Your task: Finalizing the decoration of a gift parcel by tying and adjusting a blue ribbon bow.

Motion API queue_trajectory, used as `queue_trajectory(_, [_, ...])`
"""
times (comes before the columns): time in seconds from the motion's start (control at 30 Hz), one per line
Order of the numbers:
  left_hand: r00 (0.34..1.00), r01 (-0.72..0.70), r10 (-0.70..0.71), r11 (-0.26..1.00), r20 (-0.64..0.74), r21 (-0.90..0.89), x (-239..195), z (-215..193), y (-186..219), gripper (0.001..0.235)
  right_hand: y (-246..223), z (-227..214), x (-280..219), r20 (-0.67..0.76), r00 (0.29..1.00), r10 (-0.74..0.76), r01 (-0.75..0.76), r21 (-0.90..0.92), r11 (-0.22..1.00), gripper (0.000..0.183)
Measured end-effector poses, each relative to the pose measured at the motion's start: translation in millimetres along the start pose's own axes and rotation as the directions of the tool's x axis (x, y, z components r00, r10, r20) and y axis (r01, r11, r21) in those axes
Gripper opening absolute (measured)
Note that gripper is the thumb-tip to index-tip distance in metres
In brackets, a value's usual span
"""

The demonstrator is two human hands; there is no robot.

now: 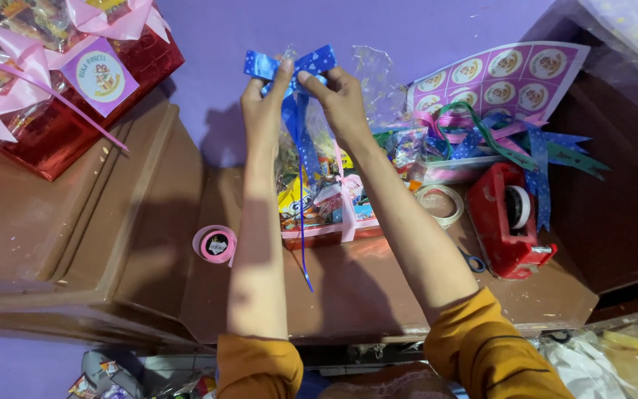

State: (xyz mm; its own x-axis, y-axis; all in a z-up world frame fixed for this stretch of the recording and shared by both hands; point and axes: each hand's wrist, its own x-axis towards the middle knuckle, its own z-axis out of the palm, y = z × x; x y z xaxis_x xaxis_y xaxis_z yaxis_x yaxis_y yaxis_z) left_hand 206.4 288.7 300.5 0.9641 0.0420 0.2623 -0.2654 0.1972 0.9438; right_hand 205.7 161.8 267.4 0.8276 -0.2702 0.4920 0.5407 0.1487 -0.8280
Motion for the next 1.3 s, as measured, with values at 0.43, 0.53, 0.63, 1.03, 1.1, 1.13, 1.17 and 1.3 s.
queue_trajectory(0.43, [0.997,0.064,-0.071,0.985,-0.035,-0.157,16.0,1.6,-13.8,0.028,13.8,-3.6,-12.7,-0.092,0.979,-0.183,0.176,-0.078,0.981,0.017])
queue_trajectory(0.53, [0.993,-0.118,0.118,0.992,0.006,0.041,6.4,-9.5,-25.8,0.035,7.3,-18.3,-38.7,-0.082,0.979,-0.188,0.168,-0.203,0.965,0.042])
queue_trajectory(0.63, [0.935,-0.338,0.346,0.936,-0.078,0.095,-16.3,-15.7,-54.3,0.057,-7.0,-33.1,-79.4,-0.126,0.955,-0.268,0.237,-0.221,0.946,0.036])
queue_trajectory(1.03, [0.785,-0.546,0.605,0.777,-0.134,0.312,-186.4,49.7,-185.6,0.047,-19.4,-180.4,-208.9,-0.226,0.963,-0.15,-0.077,-0.758,0.647,0.017])
queue_trajectory(1.1, [0.8,-0.591,0.595,0.763,0.071,0.262,-211.8,72.9,-201.1,0.047,-15.9,-223.0,-229.4,-0.274,0.948,-0.163,-0.18,-0.882,0.436,0.014])
queue_trajectory(1.13, [0.802,-0.589,0.593,0.766,0.073,0.257,-223.4,84.5,-207.8,0.047,-13.4,-248.5,-237.4,-0.278,0.946,-0.164,-0.185,-0.883,0.432,0.014])
queue_trajectory(1.17, [0.815,-0.578,0.552,0.791,0.176,0.198,-235.7,95.7,-214.9,0.043,-11.0,-274.0,-246.5,-0.296,0.934,-0.199,-0.23,-0.926,0.298,0.012])
queue_trajectory(1.3, [0.75,-0.587,0.479,0.8,0.456,0.125,-272.8,137.6,-237.5,0.045,6.4,-360.4,-278.5,-0.316,0.886,-0.339,-0.363,-0.928,-0.084,0.02])
